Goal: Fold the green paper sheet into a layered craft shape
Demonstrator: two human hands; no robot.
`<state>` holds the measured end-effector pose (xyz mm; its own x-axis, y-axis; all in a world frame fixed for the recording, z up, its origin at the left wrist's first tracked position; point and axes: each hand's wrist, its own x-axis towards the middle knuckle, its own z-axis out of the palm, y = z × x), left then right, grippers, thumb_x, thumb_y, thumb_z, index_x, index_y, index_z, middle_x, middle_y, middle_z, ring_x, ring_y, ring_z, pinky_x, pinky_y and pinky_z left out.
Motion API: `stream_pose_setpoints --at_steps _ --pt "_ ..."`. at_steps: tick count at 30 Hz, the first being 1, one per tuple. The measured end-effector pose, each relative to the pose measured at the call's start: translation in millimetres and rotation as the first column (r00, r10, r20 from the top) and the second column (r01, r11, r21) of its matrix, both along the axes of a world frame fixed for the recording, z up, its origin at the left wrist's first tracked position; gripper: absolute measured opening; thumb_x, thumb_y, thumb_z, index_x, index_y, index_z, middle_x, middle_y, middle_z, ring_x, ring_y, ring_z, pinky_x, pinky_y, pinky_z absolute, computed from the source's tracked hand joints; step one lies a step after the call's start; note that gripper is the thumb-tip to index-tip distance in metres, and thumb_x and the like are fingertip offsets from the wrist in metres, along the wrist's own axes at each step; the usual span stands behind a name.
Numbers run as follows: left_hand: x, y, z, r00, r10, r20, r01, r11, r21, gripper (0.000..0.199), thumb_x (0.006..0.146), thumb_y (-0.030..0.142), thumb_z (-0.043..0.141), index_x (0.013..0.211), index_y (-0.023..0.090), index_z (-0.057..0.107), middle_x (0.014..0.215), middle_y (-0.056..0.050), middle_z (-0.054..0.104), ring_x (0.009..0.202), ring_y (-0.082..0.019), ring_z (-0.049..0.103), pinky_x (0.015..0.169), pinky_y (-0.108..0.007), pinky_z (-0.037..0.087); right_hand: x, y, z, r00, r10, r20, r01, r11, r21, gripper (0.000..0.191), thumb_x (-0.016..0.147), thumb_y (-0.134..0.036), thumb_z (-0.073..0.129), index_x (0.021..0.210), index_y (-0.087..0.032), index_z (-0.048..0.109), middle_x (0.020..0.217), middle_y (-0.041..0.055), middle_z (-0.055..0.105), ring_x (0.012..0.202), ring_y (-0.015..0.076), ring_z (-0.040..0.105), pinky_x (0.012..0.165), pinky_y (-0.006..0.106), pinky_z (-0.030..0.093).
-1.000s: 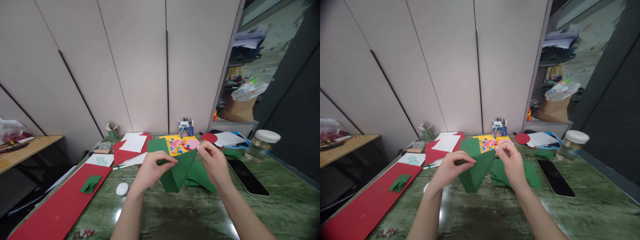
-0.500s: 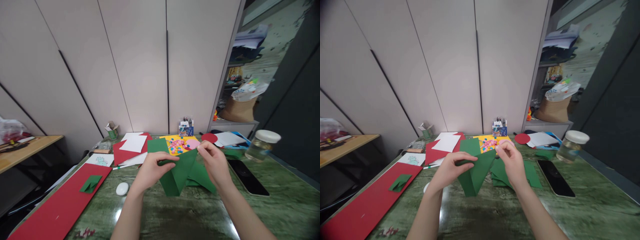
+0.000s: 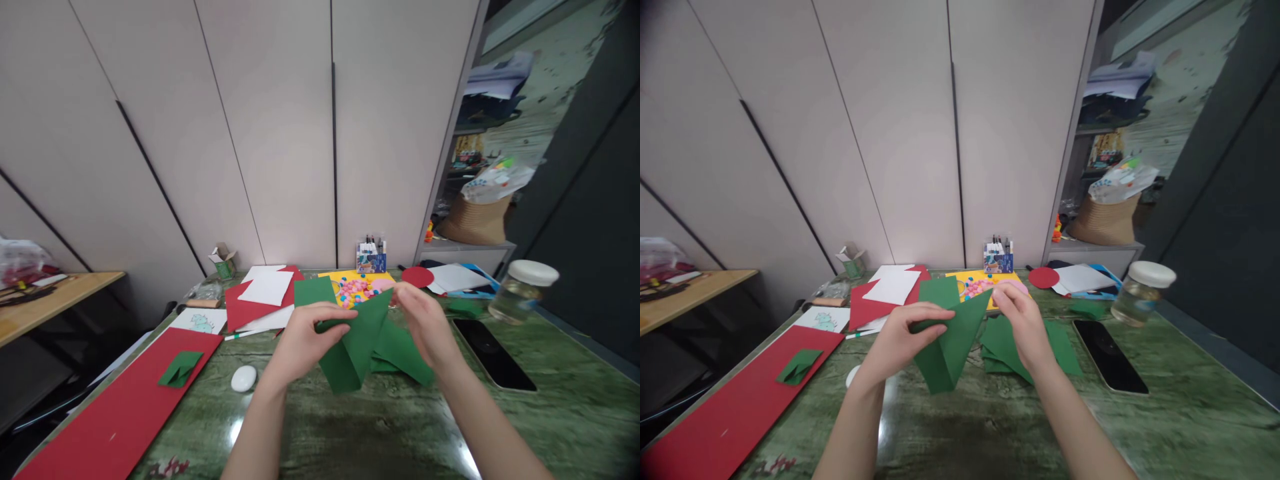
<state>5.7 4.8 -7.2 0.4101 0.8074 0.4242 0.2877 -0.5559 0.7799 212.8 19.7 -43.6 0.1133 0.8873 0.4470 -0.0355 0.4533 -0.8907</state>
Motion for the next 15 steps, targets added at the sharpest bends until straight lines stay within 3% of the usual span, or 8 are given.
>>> stream_pose_setpoints --at_steps 3,7,15 --pt "0.5 0.0 -0.2 1.000 0.003 0.014 -0.003 1.000 0.000 0.022 0.078 0.015 0.061 0.095 0.025 0.071 0.096 -0.002 0.070 0.089 -0.017 0.062 0.081 -0.028 0.049 0.2 -1.5 2.5 0.994 0.031 0.102 -0.026 0.999 -0.047 0.029 0.079 -0.041 0.059 0.062 -0.019 0.052 0.065 -0.0011 0.046 0.066 0.0155 0.043 0.061 0.027 0.034" --pt "1.6 0.5 -1.0 1.000 0.002 0.023 -0.002 1.000 -0.006 0.023 0.078 0.014 0.061 0.095 0.026 0.071 0.096 -0.002 0.070 0.089 -0.016 0.062 0.081 -0.028 0.048 -2.1 -4.5 5.2 0.982 -0.049 0.184 0.057 0.998 -0.039 0.036 0.075 -0.039 0.064 0.052 -0.019 0.043 0.056 -0.0031 0.036 0.056 0.0127 0.034 0.053 0.026 0.028" --pt "-0.3 2.9 -1.3 1.000 -0.012 0.001 0.012 0.998 -0.065 0.017 0.077 0.014 0.061 0.085 0.023 0.073 0.090 -0.003 0.071 0.086 -0.017 0.063 0.077 -0.028 0.049 -4.9 -5.7 2.1 0.995 -0.025 0.102 0.025 1.000 -0.001 0.036 0.075 -0.036 0.064 0.051 -0.019 0.042 0.056 -0.0035 0.034 0.057 0.0124 0.031 0.053 0.026 0.026"
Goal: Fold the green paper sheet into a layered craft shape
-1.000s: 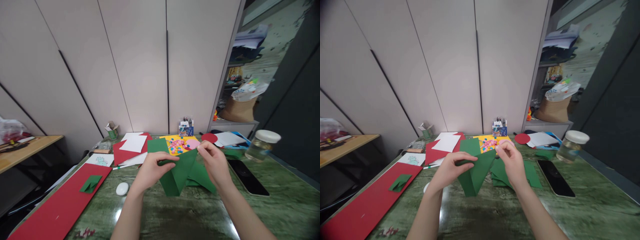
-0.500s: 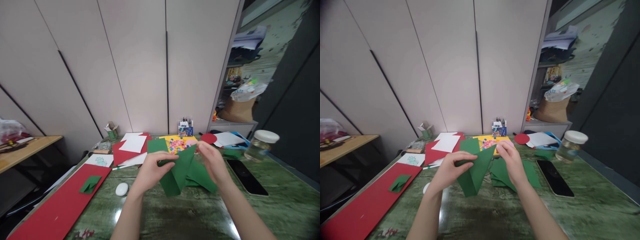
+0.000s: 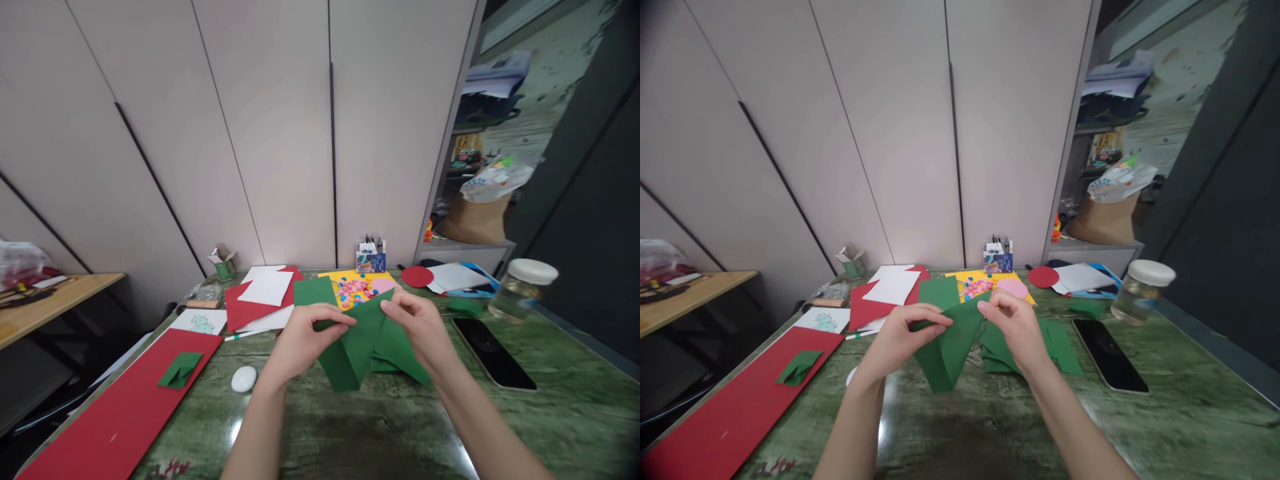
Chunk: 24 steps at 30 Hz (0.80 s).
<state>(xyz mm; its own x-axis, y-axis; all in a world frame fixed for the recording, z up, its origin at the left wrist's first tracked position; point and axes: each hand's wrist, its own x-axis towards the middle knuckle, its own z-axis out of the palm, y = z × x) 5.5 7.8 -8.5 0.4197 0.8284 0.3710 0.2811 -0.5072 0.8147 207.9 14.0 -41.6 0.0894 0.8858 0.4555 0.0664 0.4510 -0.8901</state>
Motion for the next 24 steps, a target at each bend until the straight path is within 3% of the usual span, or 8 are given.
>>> stream_pose_setpoints --at_steps 7,12,17,24 --pt "-6.0 2.7 -0.1 0.998 -0.034 -0.056 0.028 0.994 -0.102 0.016 0.077 0.018 0.061 0.086 0.023 0.073 0.086 -0.002 0.072 0.080 -0.017 0.063 0.074 -0.028 0.049 -4.6 1.2 -4.5 0.997 0.074 -0.034 -0.075 0.997 -0.019 0.039 0.078 -0.033 0.062 0.053 -0.019 0.037 0.057 -0.0045 0.029 0.058 0.0121 0.028 0.054 0.026 0.023" --pt "-4.7 4.8 -4.5 0.998 0.054 0.025 -0.053 0.998 -0.040 0.009 0.073 0.015 0.064 0.078 0.019 0.070 0.081 -0.001 0.069 0.078 -0.015 0.061 0.072 -0.025 0.047 -5.1 -0.5 -3.2 0.999 0.046 0.004 -0.046 0.998 0.031 0.036 0.079 -0.032 0.062 0.054 -0.019 0.040 0.059 -0.0041 0.033 0.059 0.0122 0.030 0.055 0.027 0.023" --pt "-2.4 5.3 -8.1 0.986 0.154 0.058 -0.152 0.988 -0.032 0.023 0.071 0.018 0.068 0.093 0.023 0.066 0.072 0.002 0.064 0.067 -0.012 0.056 0.060 -0.021 0.043 -2.2 -0.2 -4.1 0.999 0.035 -0.001 -0.035 0.998 0.045 0.035 0.080 -0.031 0.062 0.055 -0.019 0.042 0.059 -0.0041 0.034 0.060 0.0120 0.031 0.055 0.027 0.023" --pt "0.5 3.2 -6.4 0.984 0.153 0.087 -0.149 0.987 -0.060 0.024 0.070 0.019 0.069 0.093 0.025 0.071 0.095 -0.001 0.071 0.083 -0.016 0.061 0.075 -0.026 0.049 -1.5 0.8 -4.4 0.999 0.026 -0.021 -0.025 0.999 0.047 0.035 0.080 -0.032 0.062 0.054 -0.019 0.042 0.059 -0.0043 0.033 0.058 0.0117 0.030 0.054 0.026 0.023"
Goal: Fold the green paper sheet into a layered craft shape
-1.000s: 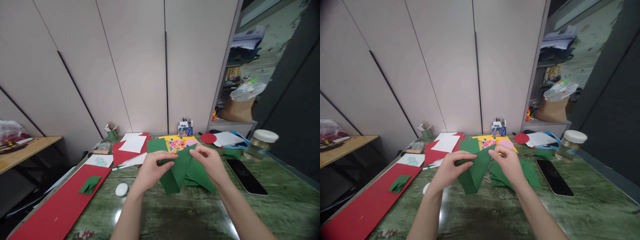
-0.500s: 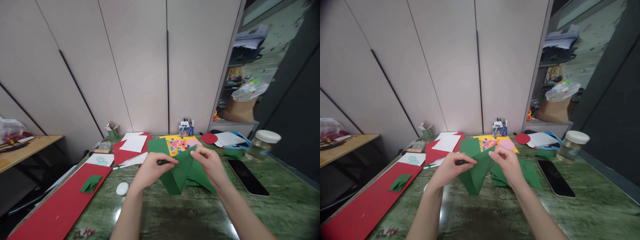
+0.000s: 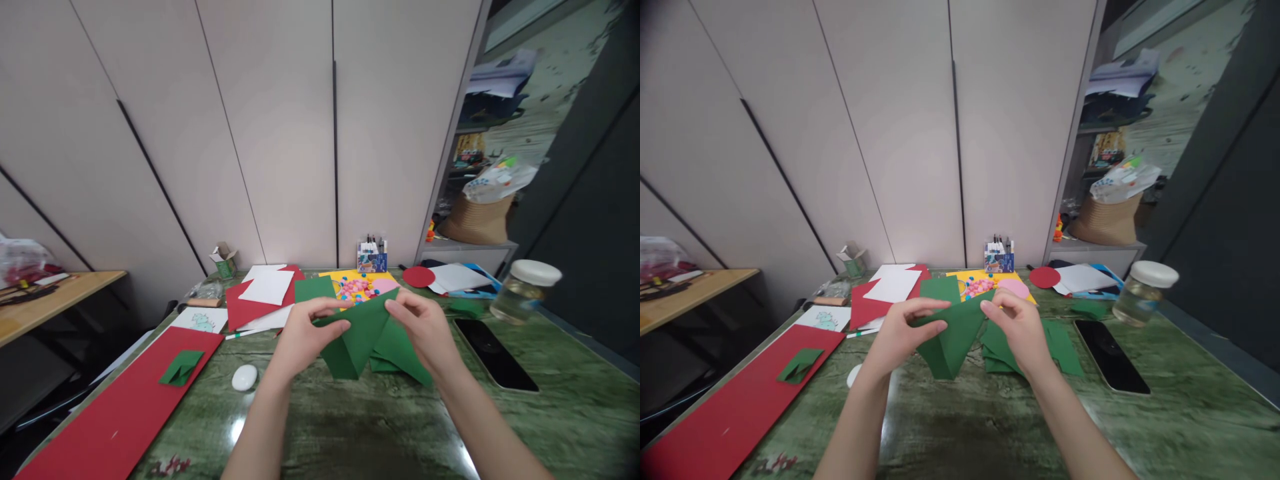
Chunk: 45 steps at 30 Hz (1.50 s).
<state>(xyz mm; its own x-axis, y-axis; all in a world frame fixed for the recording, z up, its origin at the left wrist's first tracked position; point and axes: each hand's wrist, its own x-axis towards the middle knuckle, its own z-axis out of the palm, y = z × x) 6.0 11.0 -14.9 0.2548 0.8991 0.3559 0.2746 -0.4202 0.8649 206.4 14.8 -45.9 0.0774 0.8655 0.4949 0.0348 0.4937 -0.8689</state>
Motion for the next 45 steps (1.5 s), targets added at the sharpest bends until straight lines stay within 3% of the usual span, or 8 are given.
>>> stream_pose_setpoints --at_steps 6,11,14,21,28,35,41,45 --pt "0.8 0.7 0.8 1.000 0.016 0.010 -0.016 0.999 -0.039 0.025 0.069 0.021 0.070 0.093 0.025 0.073 0.093 -0.002 0.073 0.084 -0.018 0.064 0.075 -0.028 0.051 0.9 0.7 2.0 0.996 -0.061 0.064 0.063 0.998 -0.029 0.034 0.080 -0.035 0.059 0.056 -0.019 0.042 0.061 -0.0035 0.035 0.061 0.0126 0.034 0.057 0.026 0.027" --pt "0.9 4.4 -0.4 0.997 0.061 0.046 -0.058 0.997 -0.050 0.025 0.068 0.020 0.071 0.093 0.024 0.073 0.094 -0.002 0.073 0.085 -0.018 0.065 0.075 -0.027 0.052 5.2 -1.3 9.3 0.970 0.108 0.218 -0.080 0.987 -0.136 0.026 0.080 -0.039 0.057 0.064 -0.019 0.053 0.068 0.0003 0.049 0.070 0.0163 0.044 0.064 0.028 0.034" --pt "2.3 5.3 -0.5 0.997 0.059 0.055 -0.056 0.997 -0.050 0.025 0.068 0.020 0.071 0.092 0.025 0.073 0.093 -0.001 0.073 0.085 -0.018 0.065 0.077 -0.026 0.052 4.8 -2.2 11.3 0.951 0.098 0.294 -0.060 0.989 -0.136 0.031 0.078 -0.038 0.060 0.055 -0.019 0.049 0.061 -0.0015 0.047 0.064 0.0150 0.044 0.063 0.028 0.033" --pt "5.2 7.1 -2.2 0.996 0.044 0.078 -0.040 0.998 -0.055 0.025 0.067 0.022 0.073 0.091 0.025 0.073 0.094 -0.002 0.073 0.084 -0.017 0.064 0.075 -0.025 0.052 6.3 -0.9 10.3 0.947 0.050 0.316 -0.029 0.997 -0.070 0.035 0.078 -0.036 0.060 0.052 -0.019 0.045 0.057 -0.0029 0.046 0.060 0.0140 0.042 0.062 0.028 0.032" --pt "2.7 11.2 -5.8 0.991 0.050 0.127 -0.041 0.996 -0.076 0.027 0.066 0.024 0.073 0.093 0.021 0.073 0.095 -0.005 0.073 0.087 -0.021 0.065 0.079 -0.032 0.053 5.6 -1.9 12.7 0.916 0.137 0.378 -0.098 0.988 -0.119 0.030 0.079 -0.038 0.058 0.057 -0.019 0.053 0.065 -0.0004 0.051 0.067 0.0158 0.047 0.065 0.029 0.036" --pt "5.8 10.9 -7.8 0.978 0.116 0.172 -0.108 0.993 -0.056 0.026 0.066 0.022 0.072 0.093 0.020 0.073 0.095 -0.006 0.073 0.089 -0.021 0.065 0.080 -0.031 0.052 20.4 2.0 13.4 0.961 0.000 0.276 0.028 0.995 -0.098 0.028 0.078 -0.040 0.060 0.059 -0.019 0.059 0.065 0.0013 0.053 0.068 0.0166 0.048 0.064 0.029 0.037" --pt "22.3 6.8 -10.1 0.978 0.079 0.193 -0.069 0.996 -0.061 0.024 0.067 0.019 0.070 0.091 0.018 0.073 0.094 -0.006 0.073 0.087 -0.020 0.066 0.078 -0.029 0.053 18.9 -0.4 17.1 0.970 0.134 0.202 -0.127 0.991 -0.047 0.041 0.084 -0.051 0.044 0.066 -0.020 0.061 0.071 0.0047 0.057 0.075 0.0213 0.051 0.068 0.032 0.039" --pt "19.9 9.2 -10.9 0.975 0.090 0.205 -0.081 0.995 -0.052 0.026 0.067 0.020 0.071 0.093 0.019 0.073 0.097 -0.006 0.072 0.090 -0.020 0.066 0.080 -0.030 0.053 12.4 -4.6 18.1 0.948 0.091 0.306 -0.076 0.995 -0.059 0.034 0.081 -0.046 0.053 0.059 -0.020 0.054 0.066 0.0014 0.052 0.070 0.0183 0.048 0.068 0.031 0.037"
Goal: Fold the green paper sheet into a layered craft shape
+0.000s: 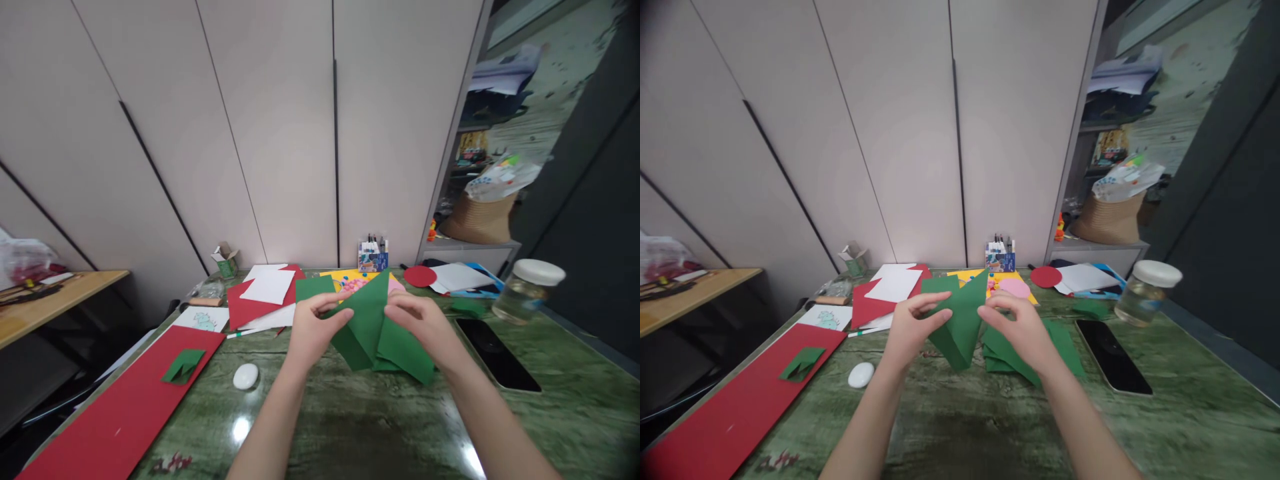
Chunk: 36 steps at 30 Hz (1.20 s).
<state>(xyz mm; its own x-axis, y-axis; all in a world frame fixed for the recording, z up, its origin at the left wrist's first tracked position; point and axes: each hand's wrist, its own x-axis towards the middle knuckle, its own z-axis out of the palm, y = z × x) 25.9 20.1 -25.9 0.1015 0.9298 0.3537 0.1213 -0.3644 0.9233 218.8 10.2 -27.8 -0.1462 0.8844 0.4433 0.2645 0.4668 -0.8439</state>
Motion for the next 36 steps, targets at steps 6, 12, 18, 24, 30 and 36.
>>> stream_pose_setpoints --at_steps 6,12,18,24,30,36 --pt "0.6 -0.5 0.5 1.000 0.001 -0.025 0.000 1.000 0.015 0.025 0.068 0.020 0.070 0.094 0.020 0.072 0.098 -0.005 0.072 0.091 -0.020 0.066 0.081 -0.031 0.053 -0.5 0.3 -3.4 0.992 -0.103 0.078 0.102 0.995 0.017 0.033 0.079 -0.038 0.058 0.053 -0.020 0.049 0.060 -0.0010 0.049 0.063 0.0156 0.045 0.064 0.030 0.036" --pt "0.9 -0.9 1.3 1.000 0.002 -0.010 -0.002 1.000 0.020 0.025 0.068 0.019 0.070 0.093 0.018 0.072 0.097 -0.006 0.072 0.091 -0.021 0.066 0.081 -0.032 0.054 -0.8 0.3 -1.6 0.992 -0.082 0.094 0.081 0.997 0.012 0.033 0.079 -0.037 0.058 0.053 -0.020 0.048 0.061 -0.0005 0.050 0.063 0.0155 0.045 0.063 0.030 0.037" --pt "-0.3 2.3 -1.1 0.999 -0.015 0.032 0.015 1.000 0.006 0.026 0.069 0.021 0.070 0.094 0.018 0.072 0.099 -0.007 0.072 0.091 -0.022 0.067 0.079 -0.032 0.055 -4.5 3.2 -5.6 0.991 -0.079 0.103 0.080 0.997 -0.003 0.035 0.077 -0.036 0.059 0.050 -0.020 0.047 0.057 -0.0009 0.048 0.059 0.0144 0.043 0.058 0.028 0.036" --pt "-0.1 2.9 -3.0 0.997 -0.030 0.077 0.030 1.000 -0.002 0.026 0.069 0.022 0.070 0.095 0.018 0.072 0.101 -0.007 0.071 0.092 -0.021 0.066 0.080 -0.030 0.054 -3.6 6.1 -8.1 0.995 -0.033 0.096 0.036 0.999 -0.030 0.035 0.077 -0.038 0.059 0.051 -0.019 0.048 0.057 -0.0017 0.048 0.059 0.0141 0.045 0.059 0.028 0.035" --pt "-0.8 4.2 -4.8 0.995 -0.010 0.102 0.011 1.000 -0.010 0.027 0.069 0.022 0.070 0.096 0.017 0.071 0.101 -0.008 0.071 0.092 -0.022 0.066 0.077 -0.030 0.054 -3.9 7.7 -9.3 0.997 -0.007 0.075 0.011 0.998 -0.062 0.033 0.076 -0.038 0.061 0.051 -0.018 0.052 0.057 -0.0015 0.052 0.059 0.0142 0.047 0.059 0.028 0.036" --pt "-3.0 7.4 -6.1 0.994 0.018 0.107 -0.018 1.000 -0.005 0.027 0.068 0.023 0.071 0.094 0.018 0.072 0.101 -0.008 0.071 0.087 -0.021 0.067 0.074 -0.028 0.054 -6.3 10.0 -12.1 0.998 -0.015 0.066 0.021 0.996 -0.091 0.030 0.075 -0.036 0.062 0.051 -0.019 0.054 0.058 -0.0007 0.053 0.059 0.0145 0.047 0.061 0.029 0.038"
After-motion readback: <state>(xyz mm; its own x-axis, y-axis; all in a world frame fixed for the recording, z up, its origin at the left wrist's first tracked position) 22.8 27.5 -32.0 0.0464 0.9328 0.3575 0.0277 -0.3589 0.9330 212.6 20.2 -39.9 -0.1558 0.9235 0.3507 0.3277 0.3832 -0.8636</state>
